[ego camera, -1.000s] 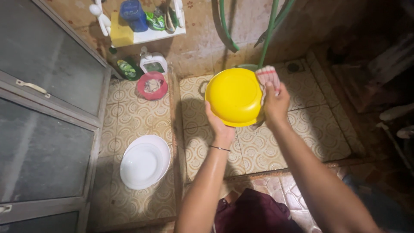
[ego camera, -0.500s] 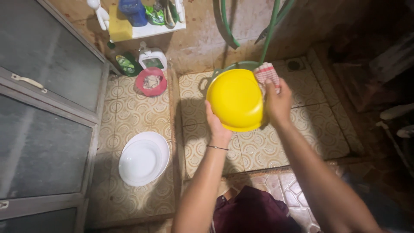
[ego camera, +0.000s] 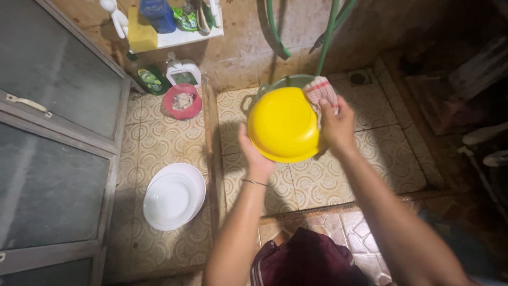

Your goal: Washing a yellow bowl and other items in a bucket on the floor.

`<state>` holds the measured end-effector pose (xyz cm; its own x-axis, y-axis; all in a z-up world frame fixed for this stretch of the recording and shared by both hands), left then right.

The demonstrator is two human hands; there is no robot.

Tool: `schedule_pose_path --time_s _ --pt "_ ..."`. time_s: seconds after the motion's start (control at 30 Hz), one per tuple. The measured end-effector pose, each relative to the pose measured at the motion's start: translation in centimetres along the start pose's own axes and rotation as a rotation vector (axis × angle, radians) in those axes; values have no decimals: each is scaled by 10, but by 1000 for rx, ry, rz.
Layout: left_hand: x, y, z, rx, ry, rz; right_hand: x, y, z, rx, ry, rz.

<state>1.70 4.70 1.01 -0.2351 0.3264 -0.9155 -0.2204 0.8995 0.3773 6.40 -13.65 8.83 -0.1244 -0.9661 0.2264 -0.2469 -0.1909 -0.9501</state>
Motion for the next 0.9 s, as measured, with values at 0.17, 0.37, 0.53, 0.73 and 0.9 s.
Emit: schedule_pose_path --time_s 0.17,0.37,0.53,0.73,0.9 --pt "18 16 28 209 -118 177 12 11 25 134 -298 73" --pt "22 -3 29 68 -58 170 3 29 23 157 -231 125" --pt "17 -26 12 -148 161 71 -22 29 -15 93 40 28" --pt "13 -27 3 -245 249 -7 -44 36 -52 559 135 -261" --pt "6 -27 -5 -200 207 126 -45 -8 -79 804 -92 -800"
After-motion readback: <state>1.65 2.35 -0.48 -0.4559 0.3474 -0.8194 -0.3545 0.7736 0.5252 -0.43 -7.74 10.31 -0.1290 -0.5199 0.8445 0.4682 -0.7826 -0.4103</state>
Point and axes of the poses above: each hand's wrist, its own z-axis towards the middle knuckle, its own x-axis out of the back of the hand, y = z × x, the point moved 2 cm from there along z, towards the middle knuckle, and after that the axes turned 8 degrees about -x, right-handed, at the moved point
